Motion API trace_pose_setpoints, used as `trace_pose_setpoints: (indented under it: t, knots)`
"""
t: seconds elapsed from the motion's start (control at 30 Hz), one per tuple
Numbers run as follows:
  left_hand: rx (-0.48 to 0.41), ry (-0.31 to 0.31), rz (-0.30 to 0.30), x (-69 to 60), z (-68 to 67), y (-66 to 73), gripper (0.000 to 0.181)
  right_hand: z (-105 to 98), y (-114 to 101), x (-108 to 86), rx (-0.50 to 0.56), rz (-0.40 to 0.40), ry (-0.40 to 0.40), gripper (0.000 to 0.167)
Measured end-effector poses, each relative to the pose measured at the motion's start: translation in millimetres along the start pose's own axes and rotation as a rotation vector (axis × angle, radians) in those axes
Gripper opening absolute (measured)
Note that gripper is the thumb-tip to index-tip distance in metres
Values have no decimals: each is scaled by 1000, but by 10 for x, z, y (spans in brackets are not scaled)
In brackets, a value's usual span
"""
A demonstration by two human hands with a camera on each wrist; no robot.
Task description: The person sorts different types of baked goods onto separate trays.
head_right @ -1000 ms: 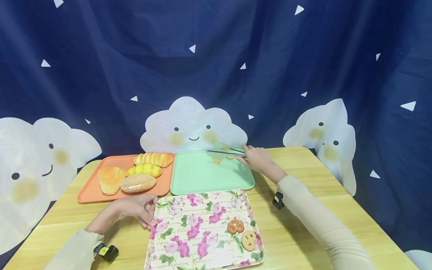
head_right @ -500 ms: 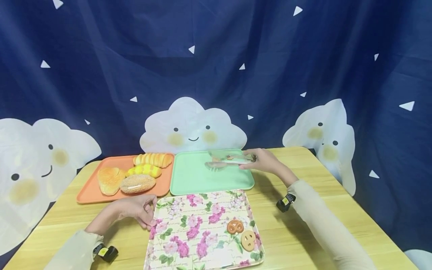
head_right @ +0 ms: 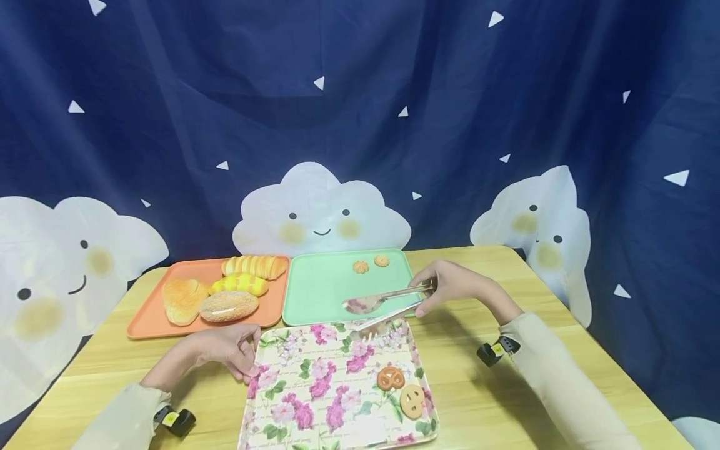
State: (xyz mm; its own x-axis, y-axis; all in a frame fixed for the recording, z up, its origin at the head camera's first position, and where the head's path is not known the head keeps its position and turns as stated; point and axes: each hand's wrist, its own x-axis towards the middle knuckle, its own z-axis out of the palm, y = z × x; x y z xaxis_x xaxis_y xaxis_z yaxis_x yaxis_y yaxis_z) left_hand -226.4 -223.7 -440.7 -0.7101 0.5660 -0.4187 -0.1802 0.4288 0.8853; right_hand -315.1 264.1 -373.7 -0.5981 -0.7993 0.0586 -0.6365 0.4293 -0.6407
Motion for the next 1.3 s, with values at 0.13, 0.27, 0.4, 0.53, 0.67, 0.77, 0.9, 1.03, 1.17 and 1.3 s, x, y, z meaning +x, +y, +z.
trace_pose_setpoints:
  t: [0.13,0.27,0.4,0.53,0.67,0.77,0.9,1.03,1.17,1.3]
  knots:
    - [-1,-4,-1,9,-5,0,45,-12,-73,-53,27,-23,-102,34]
    - [0,-8,-1,11,-7,0,45,-26,-92,-114,68,-39,-170,36]
    - [1,-10,2,12,-7,3,46,-23,-78,-169,143,-47,-237,37]
    - [2,-3,4,11,-6,6,47,4,-64,-191,221,-80,-301,38]
    - [0,-1,2,8,-2,5,47,28,-51,-199,209,-57,-291,41]
    - [-1,2,0,10,3,1,47,43,-36,-206,170,-19,-254,41]
    - [-3,5,-4,14,1,-12,47,52,-15,-203,143,-11,-226,39]
    - [-1,3,-2,15,-5,-9,47,43,-16,-197,156,-19,-237,41]
    - [-2,5,-2,14,-3,-7,46,50,-29,-194,173,0,-248,45]
    - [-1,-2,-1,13,2,-13,46,60,-38,-192,142,18,-219,42]
